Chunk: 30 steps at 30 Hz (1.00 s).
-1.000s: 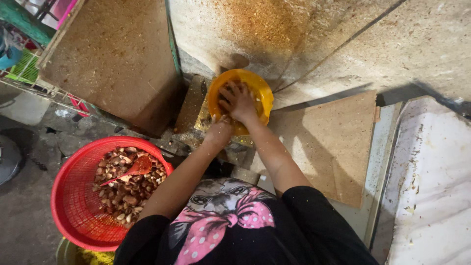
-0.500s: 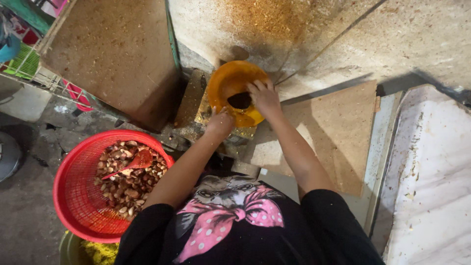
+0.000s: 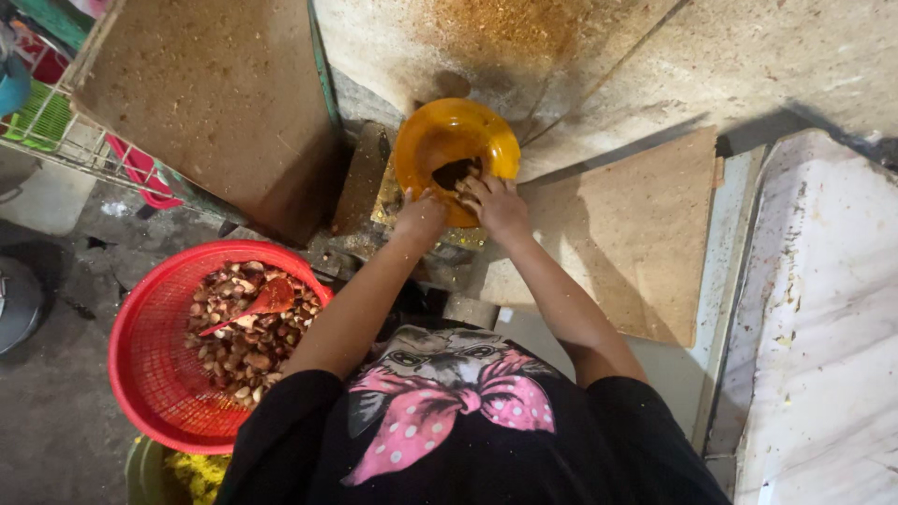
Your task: The person repeatedly transfers chopped nut pieces from a red basket into a yellow bowl, then into a grinder. After grinding, the person uses a red spatula to scrape the resulting paste into a metal container.
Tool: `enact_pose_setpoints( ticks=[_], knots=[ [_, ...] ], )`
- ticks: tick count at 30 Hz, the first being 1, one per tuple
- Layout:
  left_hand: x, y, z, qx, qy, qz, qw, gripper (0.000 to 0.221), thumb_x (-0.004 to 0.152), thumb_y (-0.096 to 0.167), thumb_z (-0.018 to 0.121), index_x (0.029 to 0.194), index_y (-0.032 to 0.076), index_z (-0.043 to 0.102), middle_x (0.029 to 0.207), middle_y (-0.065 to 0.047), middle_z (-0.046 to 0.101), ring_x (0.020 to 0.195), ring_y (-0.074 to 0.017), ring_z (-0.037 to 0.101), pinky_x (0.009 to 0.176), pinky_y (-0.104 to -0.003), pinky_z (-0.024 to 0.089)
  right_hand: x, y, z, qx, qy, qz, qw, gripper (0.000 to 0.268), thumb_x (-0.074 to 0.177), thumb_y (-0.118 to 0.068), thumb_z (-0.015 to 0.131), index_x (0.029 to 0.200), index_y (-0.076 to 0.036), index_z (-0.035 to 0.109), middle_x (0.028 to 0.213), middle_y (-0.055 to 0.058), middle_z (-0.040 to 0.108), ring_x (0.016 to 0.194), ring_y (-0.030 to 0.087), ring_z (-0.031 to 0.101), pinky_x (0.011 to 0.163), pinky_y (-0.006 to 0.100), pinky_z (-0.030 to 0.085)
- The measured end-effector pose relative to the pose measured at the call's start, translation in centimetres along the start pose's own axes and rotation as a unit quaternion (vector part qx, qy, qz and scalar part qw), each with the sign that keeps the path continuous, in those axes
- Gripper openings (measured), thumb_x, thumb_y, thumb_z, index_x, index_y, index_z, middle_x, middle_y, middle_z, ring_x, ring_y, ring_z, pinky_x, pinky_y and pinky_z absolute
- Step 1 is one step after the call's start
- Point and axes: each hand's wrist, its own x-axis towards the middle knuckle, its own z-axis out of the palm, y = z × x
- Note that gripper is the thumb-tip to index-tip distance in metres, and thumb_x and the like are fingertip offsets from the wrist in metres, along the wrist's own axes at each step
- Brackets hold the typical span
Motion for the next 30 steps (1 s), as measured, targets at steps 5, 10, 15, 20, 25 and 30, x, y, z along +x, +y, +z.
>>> enact_pose_setpoints(
  ticks=[5,10,15,20,25,30],
  knots=[
    [0.4,0.0,0.0,0.007,0.011,0.007,1.000,0.037,0.093,0.014,0.057,0.128,0.009,0.070,0.144,-0.013,0.059,0.145,-0.0316,0.043,0.119,-0.060,0.026,-0.3,1.9,0.6,0.081,-0.002,-0.012,0.997,0.070,0.085,-0.028,0.080,0.149,-0.017,0.052,0.127,0.014,0.062,0.116,0.035,0.059,0.098,0.044,0.052],
    [0.8,-0.4,1.1,0.018,0.018,0.012,1.000,0.034,0.095,0.018,0.057,0.124,0.008,0.072,0.140,-0.014,0.062,0.143,-0.0310,0.046,0.119,-0.061,0.028,-0.8,1.7,0.3,0.115,0.013,-0.010,0.993,0.065,0.084,-0.018,0.075,0.145,-0.014,0.053,0.124,0.017,0.063,0.109,0.035,0.062,0.093,0.043,0.053],
    [1.2,-0.4,1.6,-0.013,0.075,0.021,0.997,0.034,0.089,0.014,0.059,0.119,0.007,0.073,0.131,-0.014,0.067,0.136,-0.0320,0.051,0.112,-0.063,0.033,-0.5,0.1,-0.1,0.069,0.000,-0.036,0.997,0.037,0.095,-0.005,0.056,0.125,-0.020,0.072,0.120,0.013,0.068,0.105,0.035,0.066,0.090,0.042,0.055],
    [1.3,-0.8,1.6,0.038,0.030,0.016,0.999,0.032,0.092,0.014,0.059,0.120,0.010,0.074,0.133,-0.012,0.067,0.136,-0.0288,0.055,0.117,-0.060,0.033,1.4,-1.8,0.8,0.092,-0.033,-0.041,0.994,0.038,0.094,-0.009,0.056,0.121,-0.026,0.076,0.109,0.010,0.069,0.101,0.033,0.066,0.087,0.042,0.054],
    [1.6,-0.8,1.3,0.070,0.016,0.024,0.997,0.035,0.095,0.016,0.057,0.128,0.011,0.069,0.140,-0.011,0.062,0.138,-0.0290,0.051,0.115,-0.060,0.034,2.2,-2.4,1.6,0.221,-0.053,0.077,0.971,0.024,0.102,-0.020,0.060,0.122,-0.018,0.073,0.106,0.014,0.069,0.099,0.028,0.067,0.085,0.039,0.053],
    [0.9,-0.3,0.2,0.056,-0.039,0.007,0.998,0.045,0.101,0.017,0.054,0.146,0.018,0.057,0.149,-0.009,0.055,0.141,-0.0280,0.048,0.118,-0.061,0.033,3.7,-2.2,2.3,0.231,0.029,0.042,0.972,0.054,0.084,-0.007,0.076,0.136,-0.006,0.060,0.130,0.018,0.053,0.095,0.022,0.067,0.086,0.031,0.057]
  ],
)
